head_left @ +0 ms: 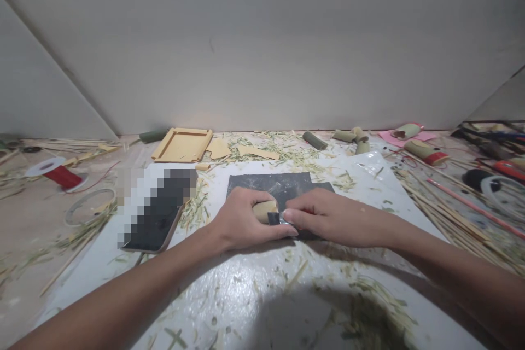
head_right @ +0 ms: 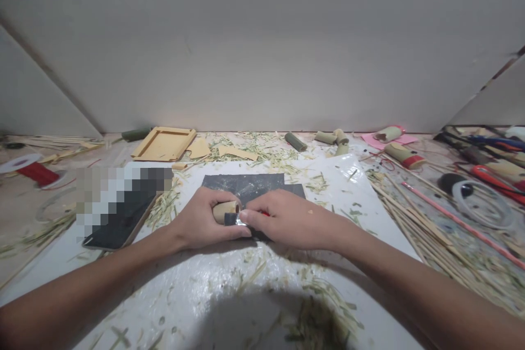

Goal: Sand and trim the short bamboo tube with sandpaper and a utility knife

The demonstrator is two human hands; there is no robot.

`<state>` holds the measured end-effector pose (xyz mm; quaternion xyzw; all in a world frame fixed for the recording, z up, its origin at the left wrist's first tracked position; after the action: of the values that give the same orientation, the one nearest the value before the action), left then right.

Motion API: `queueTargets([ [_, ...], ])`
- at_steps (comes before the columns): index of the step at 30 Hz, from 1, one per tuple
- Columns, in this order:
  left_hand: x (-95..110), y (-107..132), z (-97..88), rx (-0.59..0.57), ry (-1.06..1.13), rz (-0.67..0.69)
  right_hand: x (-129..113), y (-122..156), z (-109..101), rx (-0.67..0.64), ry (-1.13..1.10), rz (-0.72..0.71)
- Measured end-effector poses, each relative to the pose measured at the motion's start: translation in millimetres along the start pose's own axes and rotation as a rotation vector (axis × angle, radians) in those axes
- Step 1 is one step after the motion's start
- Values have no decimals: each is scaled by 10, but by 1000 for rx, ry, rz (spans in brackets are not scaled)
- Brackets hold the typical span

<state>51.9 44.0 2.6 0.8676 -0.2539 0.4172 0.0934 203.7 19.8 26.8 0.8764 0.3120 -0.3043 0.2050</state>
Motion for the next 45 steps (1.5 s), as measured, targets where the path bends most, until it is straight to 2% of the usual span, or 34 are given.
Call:
queueTargets([
  [5,17,5,-4,39,-25,33,30,-1,-21,-15,-52,-7],
  [14,-12,1,-21,128,-62,-35,1,1,-81,120,100,45],
  [16,-21,0,-46,156,-58,-50,36,-1,-148,197,134,57],
  [20,-54,-25,-93,151,-45,-125,170,20,-362,452,171,111],
  [22,-62,-44,-94,117,-16,-131,212,23,-403,483,146,126],
  [26,-65,-49,-79,71,58,-76,182,34,-344,399,139,137],
  [32,-11,13,-94,5,117,34,14,68,-290,310,142,-23],
  [35,38,21,-108,-11,96,82,-50,64,-249,238,185,-54],
  [38,37,16,-111,23,-27,57,-106,53,-151,150,289,-49],
  [41,-9,13,-100,62,-156,-5,-149,42,-54,116,387,-49],
  [45,-58,10,-72,58,-196,-8,-170,31,27,91,445,-62],
])
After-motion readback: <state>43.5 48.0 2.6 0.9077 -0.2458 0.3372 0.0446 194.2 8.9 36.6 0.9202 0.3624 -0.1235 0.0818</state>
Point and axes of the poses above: each hand's wrist, its own y-axis away from the middle knuckle, its own z-axis out of the palm, x = y × z, the point moved 4 cm from there along -y, towards the middle knuckle, and after that the axes turned 6 degrees about -z, right-handed, at the moved point
